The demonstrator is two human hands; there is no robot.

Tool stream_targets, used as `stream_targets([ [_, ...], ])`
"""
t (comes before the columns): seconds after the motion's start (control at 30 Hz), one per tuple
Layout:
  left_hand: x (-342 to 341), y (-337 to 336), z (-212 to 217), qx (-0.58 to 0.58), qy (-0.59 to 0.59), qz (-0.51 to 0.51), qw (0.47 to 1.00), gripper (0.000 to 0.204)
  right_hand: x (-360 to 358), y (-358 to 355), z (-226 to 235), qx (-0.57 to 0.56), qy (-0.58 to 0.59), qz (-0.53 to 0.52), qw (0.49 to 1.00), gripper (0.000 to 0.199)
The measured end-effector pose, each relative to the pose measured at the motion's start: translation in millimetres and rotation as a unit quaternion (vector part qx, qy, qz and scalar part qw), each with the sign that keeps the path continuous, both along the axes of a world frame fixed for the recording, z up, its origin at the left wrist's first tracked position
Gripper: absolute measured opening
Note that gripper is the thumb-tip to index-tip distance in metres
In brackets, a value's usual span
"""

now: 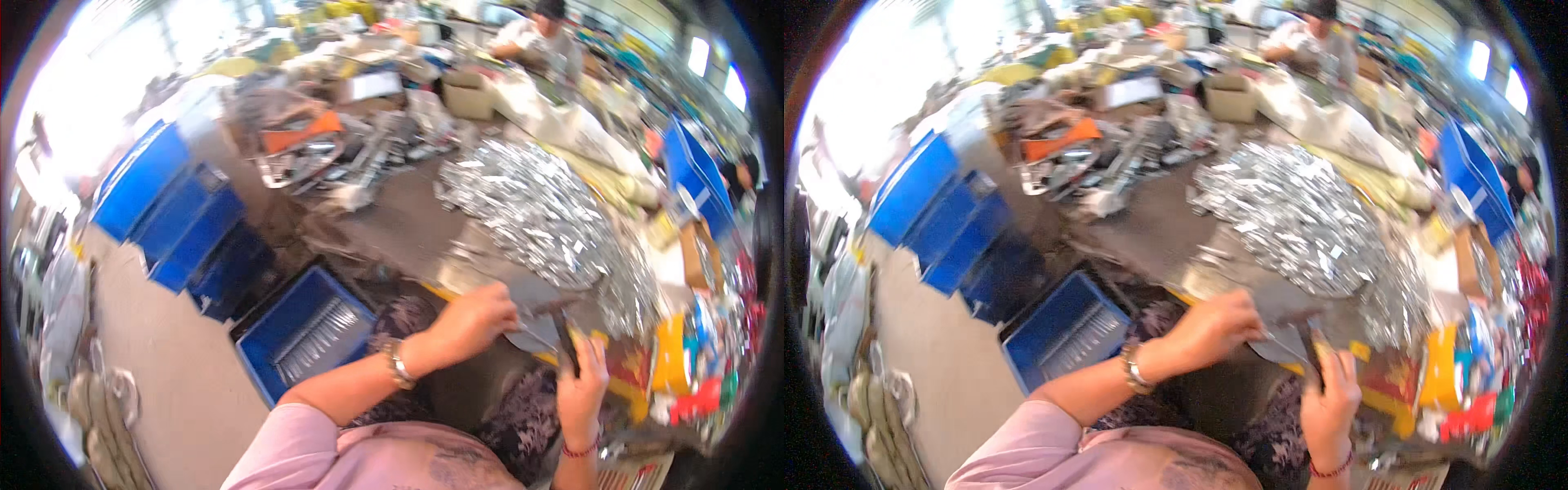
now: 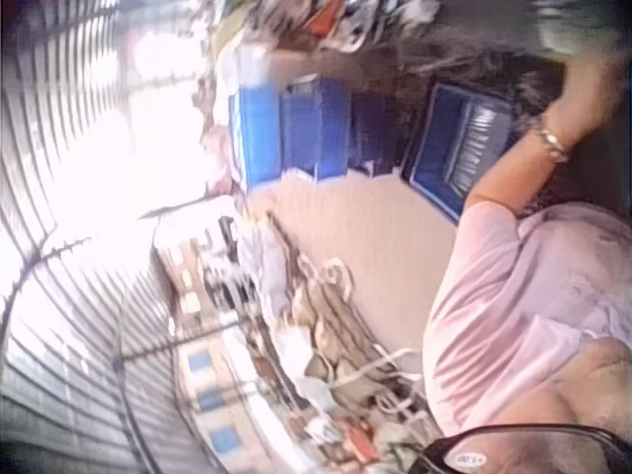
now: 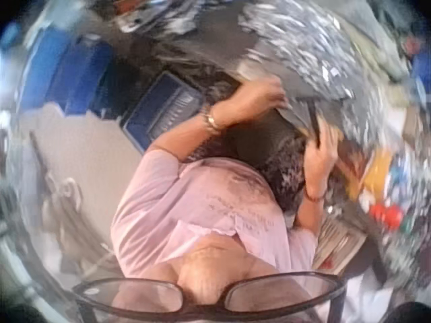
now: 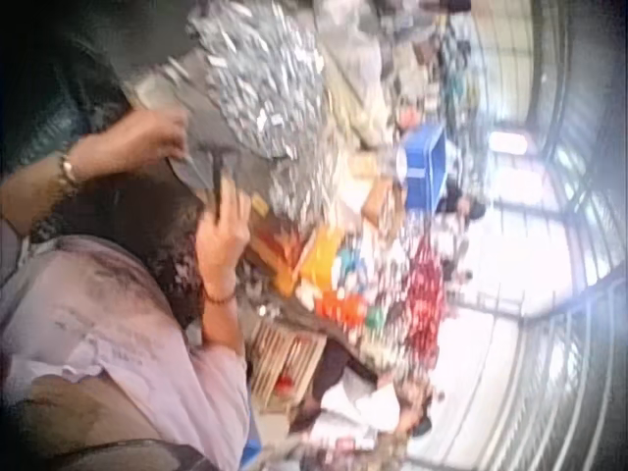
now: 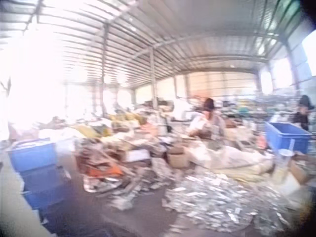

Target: Assembling small metal hardware components using a hammer and sorting them into a storage bin.

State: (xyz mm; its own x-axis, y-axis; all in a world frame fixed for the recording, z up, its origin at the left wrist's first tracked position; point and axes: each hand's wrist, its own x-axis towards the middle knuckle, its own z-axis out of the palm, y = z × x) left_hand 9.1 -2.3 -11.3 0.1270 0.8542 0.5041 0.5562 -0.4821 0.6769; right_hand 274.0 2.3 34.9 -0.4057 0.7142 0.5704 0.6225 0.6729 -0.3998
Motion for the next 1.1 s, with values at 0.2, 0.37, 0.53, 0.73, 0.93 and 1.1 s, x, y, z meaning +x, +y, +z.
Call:
stream_targets([
  [0.2, -1, -9, -4, 0.028, -0.008, 0.030, 0.999, 0.013, -5, 19, 7, -0.057, -0.126, 0.019, 0.990, 0.042],
  [0.37, -3, -6, -3, 0.020, -0.034, 0.033, 0.999, 0.015, -21, 3, 16, -0.011, -0.167, 0.003, 0.986, 0.030],
  [0.53, -6, -7, -6, 0.011, -0.039, 0.030, 0.999, 0.017, -17, -12, -1, -0.099, -0.149, -0.033, 0.983, 0.019],
  [0.73, 10, -22, -8, 0.051, -0.069, 0.078, 0.993, 0.029, -18, -15, -10, -0.451, 0.065, 0.012, 0.890, 0.021],
  [0.93, 35, -42, -18, -0.128, -0.274, 0.074, 0.950, 0.049, -31, -32, -11, -0.571, 0.204, 0.012, 0.795, 0.022],
  [1.1, 33, -48, -14, -0.260, -0.390, 0.026, 0.883, 0.051, -33, -44, -24, -0.575, 0.262, 0.035, 0.775, 0.021],
])
